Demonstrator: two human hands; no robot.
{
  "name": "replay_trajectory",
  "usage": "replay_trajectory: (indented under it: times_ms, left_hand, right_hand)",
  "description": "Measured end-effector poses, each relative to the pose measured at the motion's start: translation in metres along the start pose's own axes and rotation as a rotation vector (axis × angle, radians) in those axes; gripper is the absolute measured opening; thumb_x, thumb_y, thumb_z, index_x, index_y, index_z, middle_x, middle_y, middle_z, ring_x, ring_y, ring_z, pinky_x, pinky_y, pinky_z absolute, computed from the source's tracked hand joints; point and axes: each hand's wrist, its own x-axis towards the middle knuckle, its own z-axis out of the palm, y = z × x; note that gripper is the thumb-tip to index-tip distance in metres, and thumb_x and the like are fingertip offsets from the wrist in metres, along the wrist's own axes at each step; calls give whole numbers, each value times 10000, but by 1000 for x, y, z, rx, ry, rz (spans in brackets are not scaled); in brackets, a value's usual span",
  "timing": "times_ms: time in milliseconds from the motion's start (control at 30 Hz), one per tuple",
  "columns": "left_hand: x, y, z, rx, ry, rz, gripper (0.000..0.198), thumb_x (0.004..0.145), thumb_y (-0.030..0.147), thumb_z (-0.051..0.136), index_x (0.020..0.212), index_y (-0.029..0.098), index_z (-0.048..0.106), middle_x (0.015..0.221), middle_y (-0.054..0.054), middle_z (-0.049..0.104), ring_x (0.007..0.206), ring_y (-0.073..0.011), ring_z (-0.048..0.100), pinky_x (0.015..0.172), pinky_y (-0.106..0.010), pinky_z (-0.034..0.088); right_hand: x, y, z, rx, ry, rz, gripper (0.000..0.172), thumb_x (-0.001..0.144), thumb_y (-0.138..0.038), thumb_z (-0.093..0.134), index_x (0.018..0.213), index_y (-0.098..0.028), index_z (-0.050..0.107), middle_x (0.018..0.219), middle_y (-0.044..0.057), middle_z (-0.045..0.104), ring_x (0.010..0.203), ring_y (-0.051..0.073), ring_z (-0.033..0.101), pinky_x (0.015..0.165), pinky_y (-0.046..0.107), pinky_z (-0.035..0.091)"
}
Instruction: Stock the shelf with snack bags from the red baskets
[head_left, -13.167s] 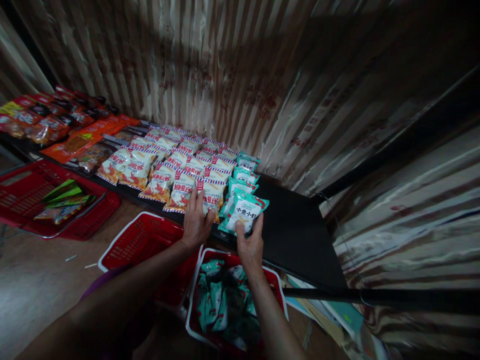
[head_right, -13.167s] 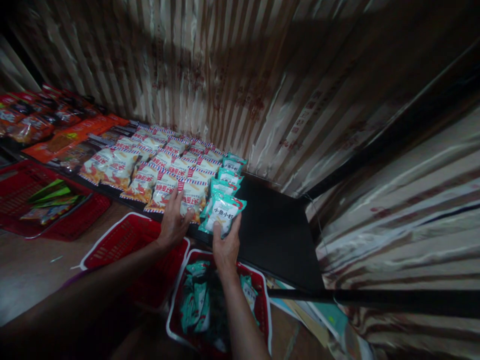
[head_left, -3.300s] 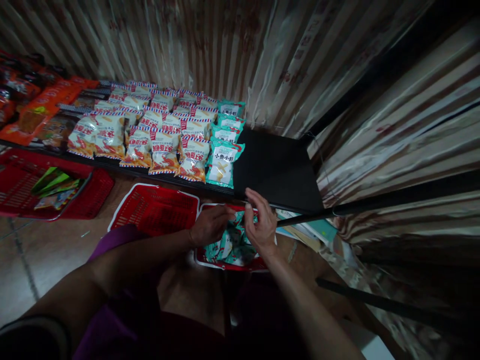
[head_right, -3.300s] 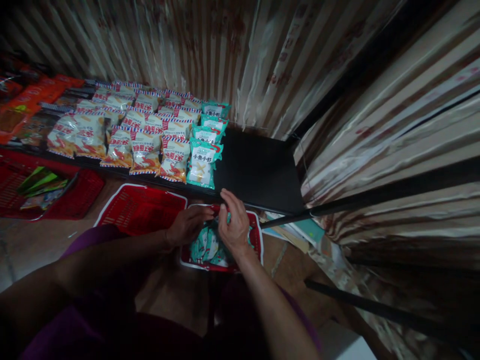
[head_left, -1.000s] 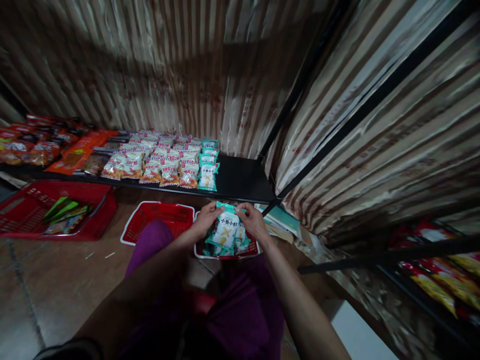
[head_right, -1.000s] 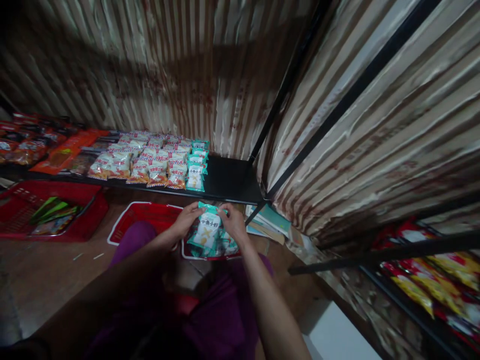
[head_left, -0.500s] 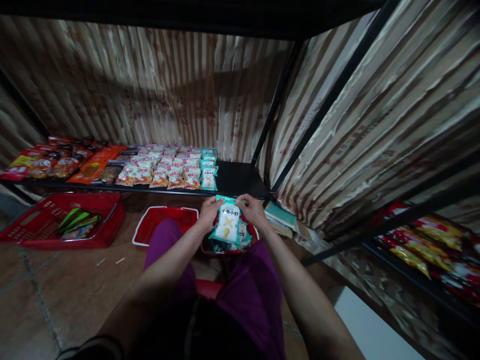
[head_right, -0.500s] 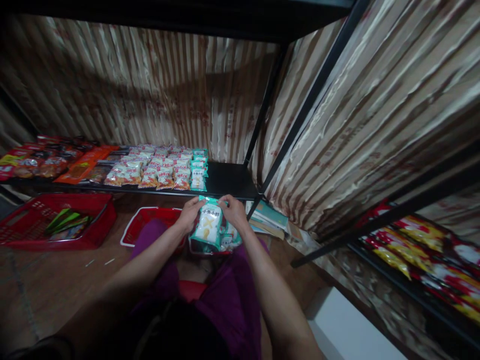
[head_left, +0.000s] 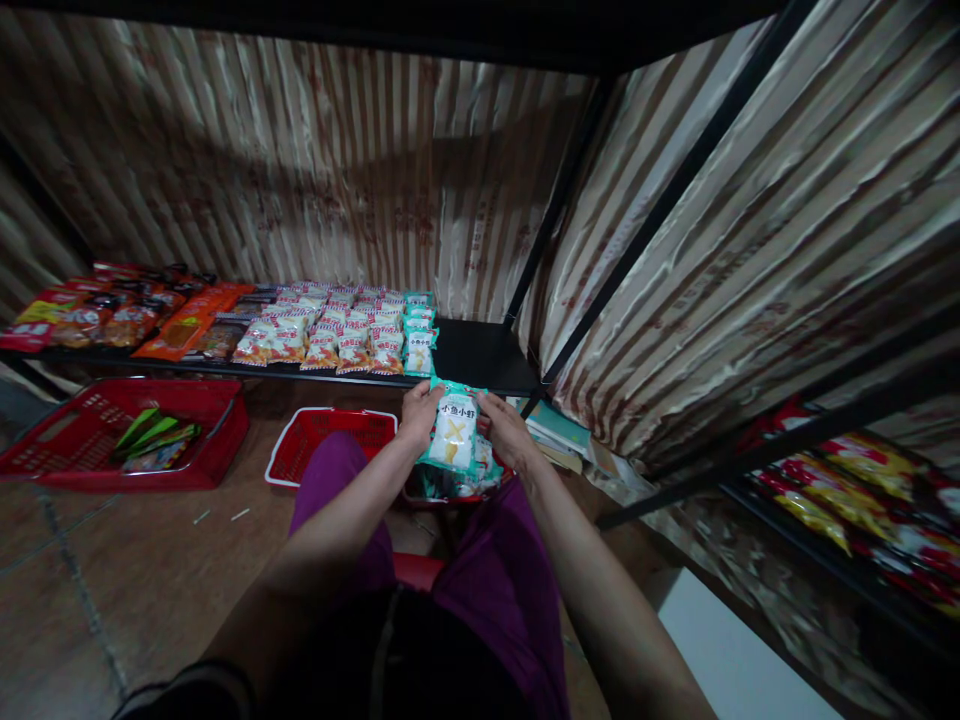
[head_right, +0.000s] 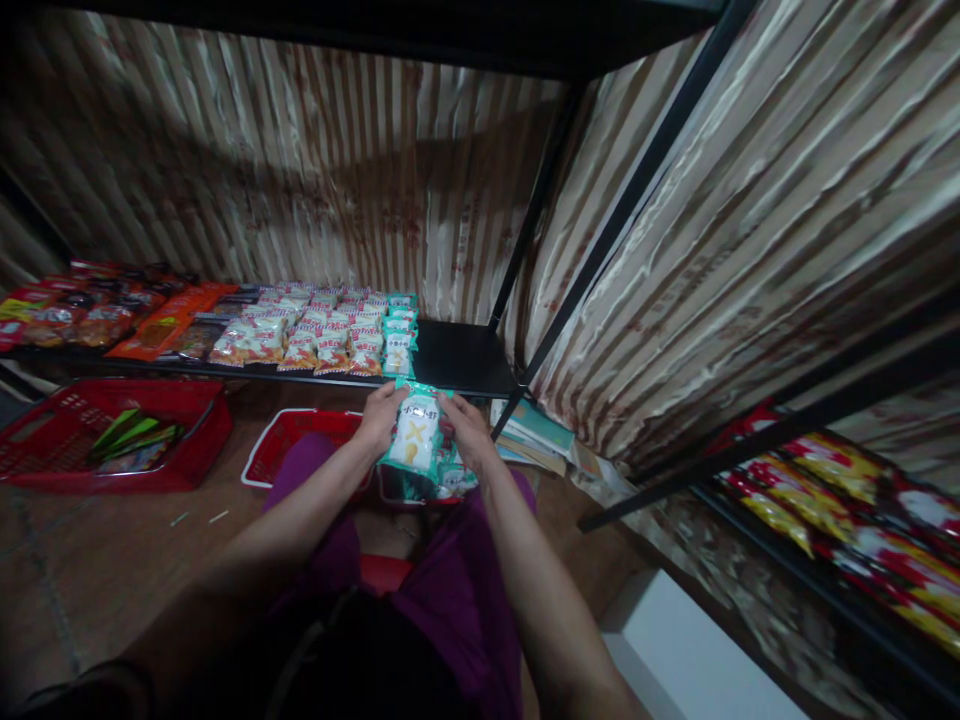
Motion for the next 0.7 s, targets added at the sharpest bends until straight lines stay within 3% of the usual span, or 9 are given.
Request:
replay_trajectory:
  times_ms: [133, 267, 467, 700]
  left_hand:
    - [2, 2, 3, -26, 38, 18, 341, 558, 418, 730, 697, 173, 538, 576, 53, 545, 526, -89, 505, 529, -212, 404]
    - [6, 5, 4, -21, 82, 38, 306, 595, 402, 715, 706, 164, 557, 603, 39, 568, 541, -89, 514, 538, -208, 407]
    - [12, 11, 8, -6, 127, 44, 268, 626, 379, 703, 704, 159, 573, 607, 37, 576, 551, -95, 523, 554, -218, 413]
    - [13, 22, 5, 50, 39, -89, 322, 616, 442, 718, 731, 172, 585, 642, 22, 590, 571, -103, 535, 572, -223, 414]
  right_hand:
    - [-11, 1, 5, 70, -81, 99, 452, 686, -511, 699, 1066, -287, 602, 884, -7, 706, 666, 141, 643, 512, 221, 474]
    - [-22, 3, 12, 132, -123, 115, 545, 655, -435, 744, 1139, -270, 555, 944, 13, 711, 742, 168, 667, 606, 261, 521]
    - [-25, 10, 21, 214, -48, 71, 696, 579, -342, 799, 1208, -263, 513, 1060, 32, 689, 904, 209, 667, 784, 354, 548]
    - [-25, 12, 23, 232, 19, 13, 663, 564, -299, 801, 1171, -258, 538, 1060, 30, 695, 913, 231, 668, 781, 375, 561]
